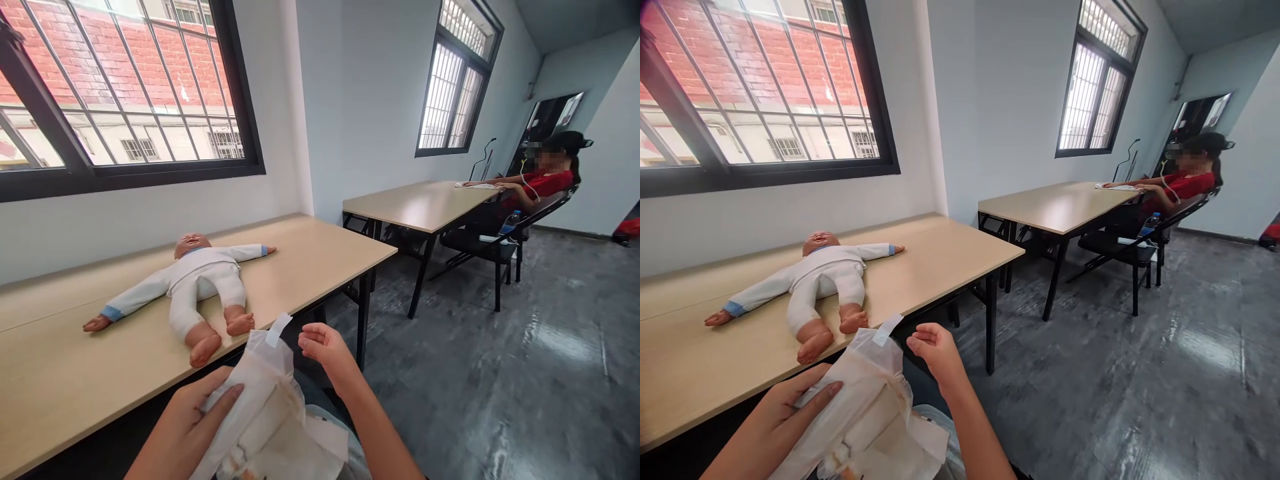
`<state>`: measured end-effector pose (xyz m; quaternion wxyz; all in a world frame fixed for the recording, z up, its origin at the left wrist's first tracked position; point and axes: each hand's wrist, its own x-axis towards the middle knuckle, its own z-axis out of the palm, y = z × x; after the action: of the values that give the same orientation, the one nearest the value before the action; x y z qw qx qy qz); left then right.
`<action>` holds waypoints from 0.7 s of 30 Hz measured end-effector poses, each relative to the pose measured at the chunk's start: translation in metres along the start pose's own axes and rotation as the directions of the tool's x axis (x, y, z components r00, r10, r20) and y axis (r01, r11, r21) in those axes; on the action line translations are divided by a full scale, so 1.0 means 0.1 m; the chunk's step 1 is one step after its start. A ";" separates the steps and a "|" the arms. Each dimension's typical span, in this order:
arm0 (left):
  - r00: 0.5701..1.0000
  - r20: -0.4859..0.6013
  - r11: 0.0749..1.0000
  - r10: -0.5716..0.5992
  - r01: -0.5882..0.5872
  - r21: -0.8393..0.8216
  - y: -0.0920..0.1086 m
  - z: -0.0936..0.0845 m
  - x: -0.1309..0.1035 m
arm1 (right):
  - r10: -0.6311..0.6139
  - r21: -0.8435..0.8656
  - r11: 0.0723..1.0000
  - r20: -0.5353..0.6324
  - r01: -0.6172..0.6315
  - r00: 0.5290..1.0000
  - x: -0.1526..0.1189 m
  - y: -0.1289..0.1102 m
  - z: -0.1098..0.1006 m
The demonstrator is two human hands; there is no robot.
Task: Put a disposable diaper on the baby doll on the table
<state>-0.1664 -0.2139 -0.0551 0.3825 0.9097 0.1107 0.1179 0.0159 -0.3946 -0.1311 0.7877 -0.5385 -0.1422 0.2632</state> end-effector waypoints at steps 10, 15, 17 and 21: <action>0.941 0.338 0.998 -0.001 0.022 -0.058 0.24 -0.24 0.24 | 0.051 0.026 0.997 0.534 -0.077 0.844 -0.05 0.18 0.27; 0.958 0.283 0.998 -0.036 0.021 0.057 0.05 -0.34 0.29 | -0.077 0.167 0.986 0.414 0.008 0.907 -0.14 0.17 0.38; 0.974 0.222 0.994 -0.052 0.028 0.109 -0.02 -0.44 0.34 | -0.135 0.156 0.984 0.370 0.082 0.919 -0.20 0.11 0.36; 0.991 -0.110 0.975 -0.072 0.094 0.203 -0.05 -0.57 0.65 | -0.161 0.092 0.986 0.385 0.136 0.909 -0.30 -0.02 0.38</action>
<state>-0.1227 -0.1531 -0.0118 0.2836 0.9321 0.1798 0.1359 -0.0281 -0.3828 -0.1134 0.7778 -0.4373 -0.3288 0.3093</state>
